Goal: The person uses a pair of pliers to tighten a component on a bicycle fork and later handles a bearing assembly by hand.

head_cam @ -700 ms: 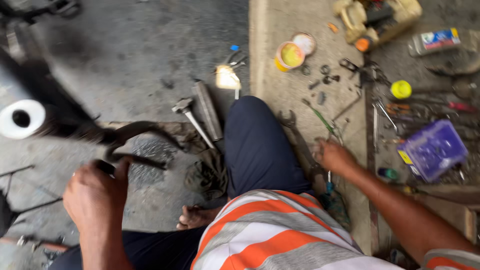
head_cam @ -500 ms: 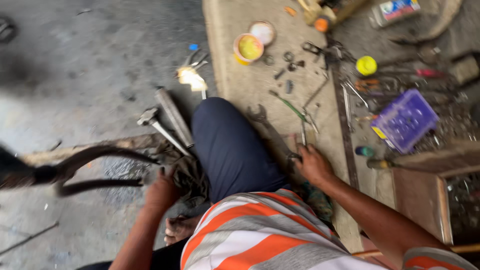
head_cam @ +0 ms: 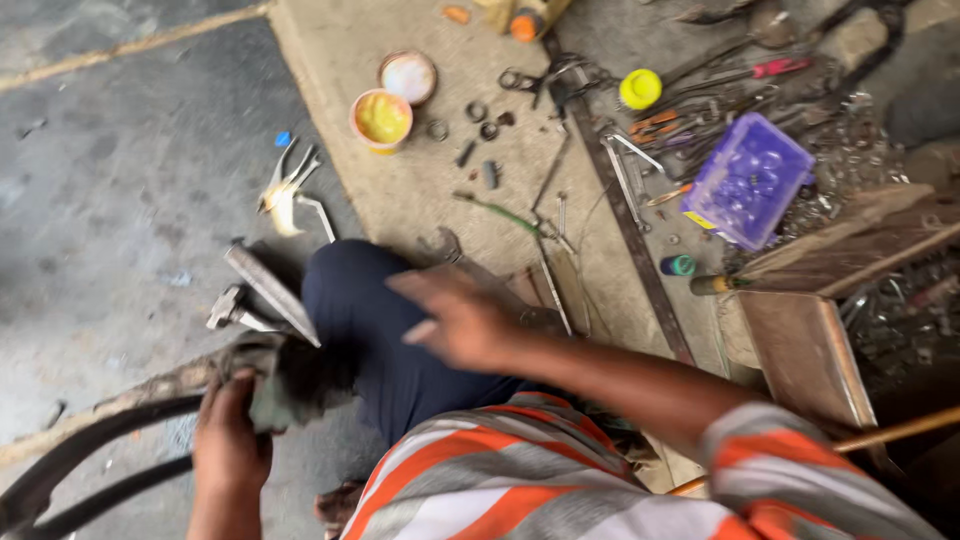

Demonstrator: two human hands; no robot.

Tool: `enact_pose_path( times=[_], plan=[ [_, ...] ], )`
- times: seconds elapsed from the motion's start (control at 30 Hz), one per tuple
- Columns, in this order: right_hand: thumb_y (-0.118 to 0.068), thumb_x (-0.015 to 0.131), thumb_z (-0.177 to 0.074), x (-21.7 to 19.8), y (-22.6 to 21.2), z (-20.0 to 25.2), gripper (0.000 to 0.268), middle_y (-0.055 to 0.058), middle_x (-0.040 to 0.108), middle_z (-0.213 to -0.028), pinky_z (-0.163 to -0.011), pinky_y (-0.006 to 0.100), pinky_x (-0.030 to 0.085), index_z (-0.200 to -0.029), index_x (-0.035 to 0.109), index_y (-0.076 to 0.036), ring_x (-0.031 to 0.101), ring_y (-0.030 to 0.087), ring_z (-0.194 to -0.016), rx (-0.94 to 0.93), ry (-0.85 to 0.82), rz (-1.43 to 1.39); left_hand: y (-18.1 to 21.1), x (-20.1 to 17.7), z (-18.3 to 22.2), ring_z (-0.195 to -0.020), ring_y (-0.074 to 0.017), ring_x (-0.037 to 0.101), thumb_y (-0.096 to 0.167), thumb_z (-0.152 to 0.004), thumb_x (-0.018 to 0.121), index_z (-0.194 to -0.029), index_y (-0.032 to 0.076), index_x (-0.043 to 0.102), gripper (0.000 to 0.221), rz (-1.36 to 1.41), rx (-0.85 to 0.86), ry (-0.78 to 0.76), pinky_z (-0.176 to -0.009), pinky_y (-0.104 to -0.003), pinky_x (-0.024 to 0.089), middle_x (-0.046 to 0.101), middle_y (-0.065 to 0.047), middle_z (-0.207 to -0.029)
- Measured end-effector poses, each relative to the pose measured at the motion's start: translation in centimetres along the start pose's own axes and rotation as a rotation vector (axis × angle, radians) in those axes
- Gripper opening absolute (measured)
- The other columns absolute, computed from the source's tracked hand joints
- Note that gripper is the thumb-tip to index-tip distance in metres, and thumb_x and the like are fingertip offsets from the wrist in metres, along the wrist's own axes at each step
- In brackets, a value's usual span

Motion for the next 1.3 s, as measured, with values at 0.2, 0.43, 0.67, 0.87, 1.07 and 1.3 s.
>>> enact_pose_path(
  times=[0.2,0.43,0.67,0.87,1.07,1.3],
  plan=[
    [-0.013,0.076,-0.089,8.5,-8.7,-2.1,0.009,0.015,0.060,-0.121,-0.081,0.040,0.057,-0.089,0.069,-0.008,0.066,0.030,-0.095,-0.272,-0.163,0.053,8.9,6.2,3.7,-0.103,-0.0203,0.065,0.020,-0.114,0.052,-0.137,-0.002,0.062,0.033,0.690,-0.133,0.120,-0.082,-0.030,0.055,0.067,-0.012,-0.120],
    [-0.015,0.076,-0.091,1.5,-6.0,-0.5,0.011,0.008,0.062,-0.118,-0.084,0.033,0.060,-0.100,0.070,-0.011,0.067,0.022,-0.103,-0.216,0.069,-0.228,3.6,5.4,0.9,-0.107,-0.0396,0.071,0.022,-0.108,0.062,-0.141,-0.006,0.063,0.044,-0.463,0.179,0.322,-0.087,-0.044,0.060,0.070,-0.028,-0.122],
    [-0.004,0.068,-0.079,-15.0,25.6,9.1,0.063,0.013,0.056,-0.127,-0.074,0.046,0.053,-0.138,0.049,-0.009,0.063,0.029,-0.110,0.588,0.745,0.013,-7.2,6.0,-4.6,-0.110,-0.0370,0.072,0.030,-0.102,0.065,-0.141,0.000,0.062,0.050,-0.729,-0.287,0.033,-0.091,-0.043,0.060,0.071,-0.025,-0.122],
    [-0.045,0.080,-0.084,-36.5,35.3,26.9,0.086,0.025,0.049,-0.134,-0.093,0.054,0.050,-0.144,0.039,0.001,0.054,0.043,-0.119,1.546,0.879,0.854,-7.9,8.7,-1.5,-0.112,-0.0348,0.072,0.036,-0.096,0.067,-0.141,0.005,0.062,0.055,-0.984,-0.264,-0.417,-0.095,-0.043,0.059,0.073,-0.021,-0.122],
    [-0.071,0.080,-0.082,-37.0,37.7,28.4,0.088,0.023,0.067,-0.124,-0.097,0.051,0.051,-0.124,0.062,0.005,0.063,0.040,-0.114,1.748,0.749,0.508,-7.7,11.2,-0.6,-0.114,-0.0326,0.072,0.042,-0.091,0.070,-0.141,0.011,0.062,0.060,-0.978,-0.278,-0.507,-0.099,-0.043,0.059,0.074,-0.018,-0.123],
    [-0.037,0.099,-0.068,-35.2,36.0,25.8,0.063,0.008,0.075,-0.115,-0.088,0.040,0.056,-0.114,0.071,-0.003,0.070,0.025,-0.099,1.448,1.166,-0.130,-9.7,9.2,-0.3,-0.117,-0.0300,0.073,0.050,-0.085,0.073,-0.142,0.017,0.062,0.066,-0.969,-0.285,-0.508,-0.103,-0.042,0.058,0.075,-0.014,-0.123]
  ],
)
Point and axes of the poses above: each hand's wrist, its own z-axis away from the middle knuckle, its own x-axis out of the palm, y = z × x, the point moved 10 cm from there along -z, towards the middle knuckle
